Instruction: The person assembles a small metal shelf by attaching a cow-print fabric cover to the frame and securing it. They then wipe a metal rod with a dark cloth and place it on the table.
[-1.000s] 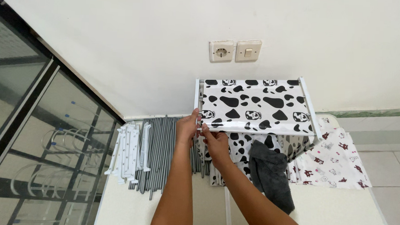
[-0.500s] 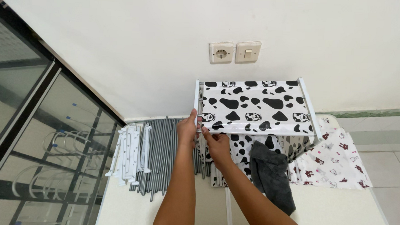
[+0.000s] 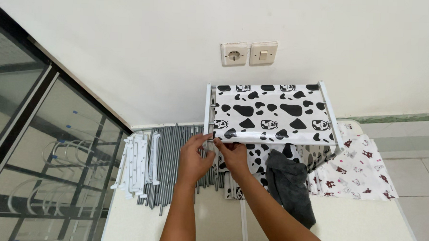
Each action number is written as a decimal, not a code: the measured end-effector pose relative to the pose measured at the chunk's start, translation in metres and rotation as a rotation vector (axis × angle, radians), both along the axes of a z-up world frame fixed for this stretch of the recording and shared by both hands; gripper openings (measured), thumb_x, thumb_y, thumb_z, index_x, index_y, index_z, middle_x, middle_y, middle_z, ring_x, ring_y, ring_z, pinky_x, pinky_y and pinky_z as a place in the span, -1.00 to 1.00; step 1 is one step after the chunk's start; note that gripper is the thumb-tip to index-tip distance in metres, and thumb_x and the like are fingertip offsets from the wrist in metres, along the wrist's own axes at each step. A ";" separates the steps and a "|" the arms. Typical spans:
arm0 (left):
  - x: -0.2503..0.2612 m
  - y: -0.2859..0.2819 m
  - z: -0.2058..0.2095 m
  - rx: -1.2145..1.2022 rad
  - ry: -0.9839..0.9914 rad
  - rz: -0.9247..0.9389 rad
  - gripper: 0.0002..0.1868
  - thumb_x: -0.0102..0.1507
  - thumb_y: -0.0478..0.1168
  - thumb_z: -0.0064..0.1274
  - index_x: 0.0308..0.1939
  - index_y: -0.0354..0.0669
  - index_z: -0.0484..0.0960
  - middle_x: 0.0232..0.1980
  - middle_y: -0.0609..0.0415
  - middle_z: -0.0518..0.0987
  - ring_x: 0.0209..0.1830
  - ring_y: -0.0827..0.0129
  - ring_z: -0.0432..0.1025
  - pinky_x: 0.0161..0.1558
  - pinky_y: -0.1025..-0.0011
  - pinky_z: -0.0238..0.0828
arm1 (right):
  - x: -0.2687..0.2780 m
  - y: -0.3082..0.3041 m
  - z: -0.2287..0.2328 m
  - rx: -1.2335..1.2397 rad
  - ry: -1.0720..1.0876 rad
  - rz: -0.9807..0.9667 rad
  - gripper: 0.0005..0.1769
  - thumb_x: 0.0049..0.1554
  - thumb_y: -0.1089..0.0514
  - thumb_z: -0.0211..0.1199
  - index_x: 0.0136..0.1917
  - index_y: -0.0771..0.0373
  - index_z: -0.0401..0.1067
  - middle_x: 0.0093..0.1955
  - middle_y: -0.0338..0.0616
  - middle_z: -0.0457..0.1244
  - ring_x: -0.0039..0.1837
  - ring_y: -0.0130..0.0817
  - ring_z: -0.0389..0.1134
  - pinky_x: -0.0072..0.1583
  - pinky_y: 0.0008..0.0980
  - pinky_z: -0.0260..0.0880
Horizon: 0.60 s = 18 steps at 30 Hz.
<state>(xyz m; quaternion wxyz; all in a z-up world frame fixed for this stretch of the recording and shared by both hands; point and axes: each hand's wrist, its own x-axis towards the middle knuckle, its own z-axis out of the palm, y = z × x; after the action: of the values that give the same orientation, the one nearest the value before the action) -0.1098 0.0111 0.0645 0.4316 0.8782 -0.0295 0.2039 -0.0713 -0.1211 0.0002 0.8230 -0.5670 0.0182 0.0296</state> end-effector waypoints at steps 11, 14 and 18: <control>0.008 -0.016 -0.022 0.128 -0.270 0.170 -0.78 0.10 -0.37 0.30 -0.17 -0.25 0.77 0.20 -0.30 0.57 -0.21 0.07 0.64 -0.21 0.35 0.60 | 0.082 -0.047 -0.101 -0.414 0.041 0.245 -0.72 0.17 0.21 0.27 0.17 0.27 0.50 0.13 -0.07 0.38 0.11 -0.32 0.38 0.14 -0.32 0.42; 0.012 -0.016 -0.022 0.134 -0.281 0.131 -0.83 0.14 -0.43 0.27 -0.18 -0.31 0.74 0.16 -0.26 0.61 -0.28 0.15 0.66 -0.29 0.41 0.59 | 0.112 -0.035 -0.145 -0.759 -0.427 0.024 -0.70 0.18 0.18 0.26 0.19 0.23 0.48 0.15 -0.10 0.38 0.17 -0.25 0.37 0.17 -0.29 0.40; 0.011 -0.016 -0.025 0.077 -0.129 0.130 -0.84 0.11 -0.43 0.27 -0.21 -0.34 0.74 0.17 -0.26 0.59 -0.55 0.21 0.62 -0.45 0.41 0.53 | 0.125 -0.019 -0.175 -0.833 -0.534 -0.027 -0.69 0.18 0.17 0.25 0.20 0.22 0.48 0.16 -0.10 0.37 0.18 -0.24 0.37 0.18 -0.28 0.40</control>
<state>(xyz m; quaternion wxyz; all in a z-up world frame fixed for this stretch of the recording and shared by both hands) -0.0983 -0.0049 0.0394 0.3804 0.8793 -0.0081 0.2866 0.0535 -0.1401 -0.1745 0.5026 -0.8353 -0.1757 -0.1373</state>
